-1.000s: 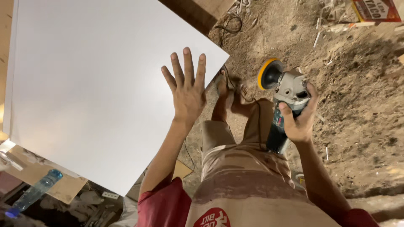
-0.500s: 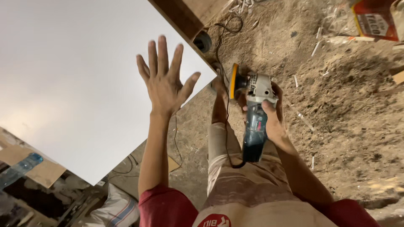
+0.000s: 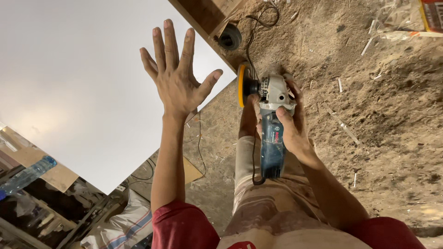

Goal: The person sands the surface and edges of white panels using a hand-held power sander, occasionally moving and stacking the panels by hand.

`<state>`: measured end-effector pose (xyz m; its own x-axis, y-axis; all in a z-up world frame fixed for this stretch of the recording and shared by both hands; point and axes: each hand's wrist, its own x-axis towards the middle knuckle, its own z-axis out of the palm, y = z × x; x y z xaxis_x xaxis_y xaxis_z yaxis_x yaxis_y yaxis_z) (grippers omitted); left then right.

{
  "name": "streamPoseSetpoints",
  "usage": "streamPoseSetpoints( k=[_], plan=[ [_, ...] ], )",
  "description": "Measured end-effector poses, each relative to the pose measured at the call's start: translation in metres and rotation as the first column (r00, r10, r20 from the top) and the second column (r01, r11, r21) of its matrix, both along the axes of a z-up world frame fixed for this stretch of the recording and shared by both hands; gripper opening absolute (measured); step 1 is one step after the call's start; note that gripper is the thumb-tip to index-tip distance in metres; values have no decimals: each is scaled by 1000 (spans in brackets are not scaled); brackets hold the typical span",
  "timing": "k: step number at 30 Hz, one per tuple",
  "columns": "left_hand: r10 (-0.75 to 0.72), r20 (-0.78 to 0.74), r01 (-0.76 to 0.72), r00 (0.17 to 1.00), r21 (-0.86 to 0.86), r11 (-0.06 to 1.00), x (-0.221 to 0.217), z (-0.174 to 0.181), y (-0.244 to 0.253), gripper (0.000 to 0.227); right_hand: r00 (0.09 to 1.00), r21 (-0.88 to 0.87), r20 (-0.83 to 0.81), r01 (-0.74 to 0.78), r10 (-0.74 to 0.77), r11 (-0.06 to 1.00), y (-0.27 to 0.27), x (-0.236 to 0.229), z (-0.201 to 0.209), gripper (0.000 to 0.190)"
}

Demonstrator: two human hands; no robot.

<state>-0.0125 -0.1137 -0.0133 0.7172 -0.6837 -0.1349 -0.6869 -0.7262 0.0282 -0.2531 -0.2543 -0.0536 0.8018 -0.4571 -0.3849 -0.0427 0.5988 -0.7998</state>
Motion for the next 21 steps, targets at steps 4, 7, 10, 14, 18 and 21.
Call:
streamPoseSetpoints(
  k=[4,7,10,14,18,21],
  plan=[
    [-18,16,18,1000,-25,1000,0,0,1,94,999,209,36,6,-14,978,0,-4,-13,73],
    [-19,33,18,999,24,1000,2,-2,1,95,999,231,-46,24,-13,973,-3,-5,-19,76],
    [-27,23,28,999,-12,1000,0,-2,3,93,998,100,45,41,-46,994,-1,-7,-15,72],
    [-21,3,21,1000,-36,999,2,-3,4,94,998,132,55,-22,15,991,-4,-4,-9,74],
    [-25,-13,24,1000,-55,998,1,-2,5,93,1000,257,3,-17,16,966,-10,-7,-25,76],
    [-25,-16,24,1000,-73,997,1,-3,6,93,999,14,12,-41,40,999,-17,-7,-17,71]
  ],
)
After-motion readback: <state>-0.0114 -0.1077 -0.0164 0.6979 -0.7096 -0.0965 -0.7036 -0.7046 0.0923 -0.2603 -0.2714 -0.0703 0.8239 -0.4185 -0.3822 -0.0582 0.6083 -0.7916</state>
